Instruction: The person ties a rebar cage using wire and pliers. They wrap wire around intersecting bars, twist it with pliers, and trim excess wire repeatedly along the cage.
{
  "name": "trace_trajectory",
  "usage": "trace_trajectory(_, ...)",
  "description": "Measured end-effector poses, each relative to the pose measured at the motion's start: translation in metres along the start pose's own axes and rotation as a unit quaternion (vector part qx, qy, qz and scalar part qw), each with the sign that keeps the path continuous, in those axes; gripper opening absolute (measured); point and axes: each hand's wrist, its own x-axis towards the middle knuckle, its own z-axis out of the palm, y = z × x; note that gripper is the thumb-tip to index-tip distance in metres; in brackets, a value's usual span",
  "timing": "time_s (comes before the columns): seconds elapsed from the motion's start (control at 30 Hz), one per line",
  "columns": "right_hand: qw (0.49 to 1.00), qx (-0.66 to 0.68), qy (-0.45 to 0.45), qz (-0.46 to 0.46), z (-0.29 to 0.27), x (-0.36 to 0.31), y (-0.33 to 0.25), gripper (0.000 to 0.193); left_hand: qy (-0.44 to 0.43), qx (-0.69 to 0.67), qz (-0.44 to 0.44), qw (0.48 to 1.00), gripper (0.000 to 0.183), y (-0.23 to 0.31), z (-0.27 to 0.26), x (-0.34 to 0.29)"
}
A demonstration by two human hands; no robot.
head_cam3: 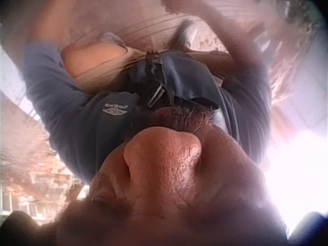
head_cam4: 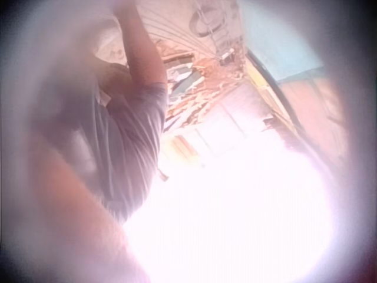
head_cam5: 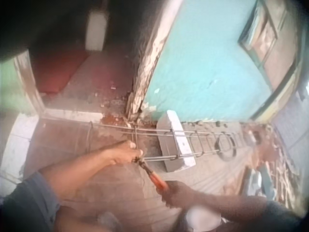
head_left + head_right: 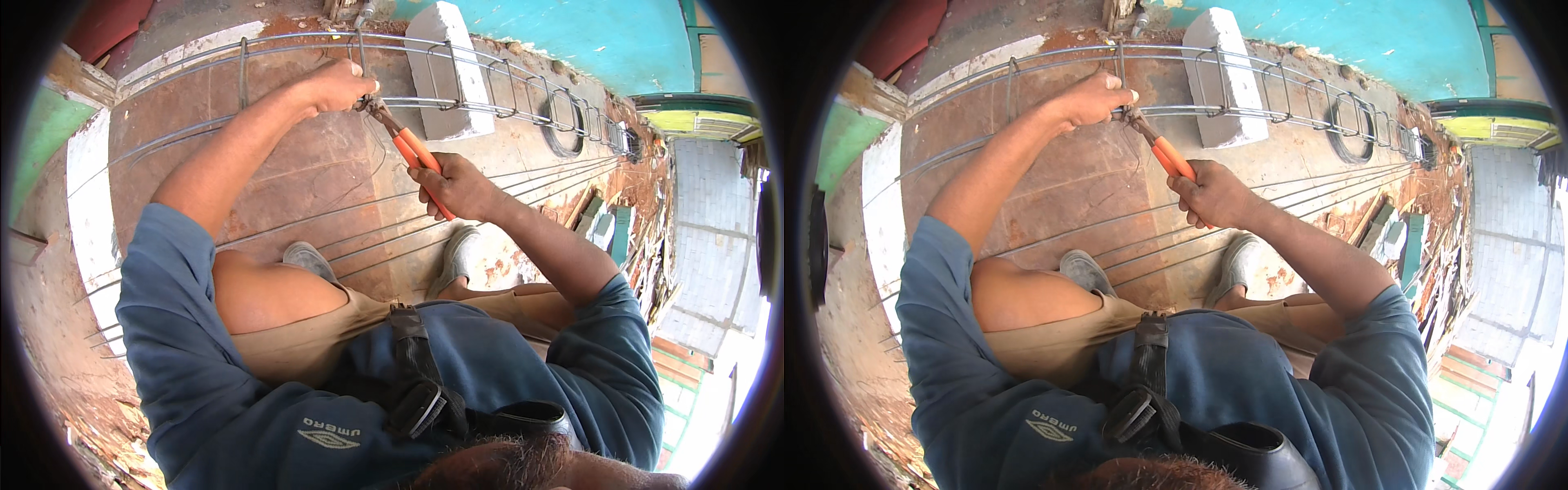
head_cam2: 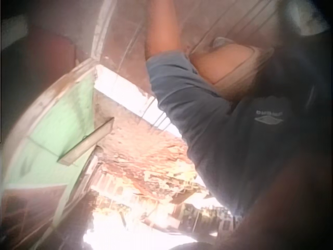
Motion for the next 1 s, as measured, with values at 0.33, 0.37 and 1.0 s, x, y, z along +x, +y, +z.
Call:
trace_trajectory(0.33,0.965,0.218,-0.1,0.108,0.003,0.021,0.009,0.045,0.007,-0.004,0.004,1.0,0.051,0.004,-0.001,-0.008)
trace_trajectory(0.37,0.933,0.301,-0.174,0.093,0.001,0.023,0.016,0.047,0.009,-0.006,0.01,1.0,0.051,0.004,0.0,-0.007)
trace_trajectory(1.0,0.984,0.144,-0.108,0.009,-0.017,0.012,0.004,0.061,-0.025,-0.007,0.001,1.0,0.056,-0.003,-0.003,-0.001)
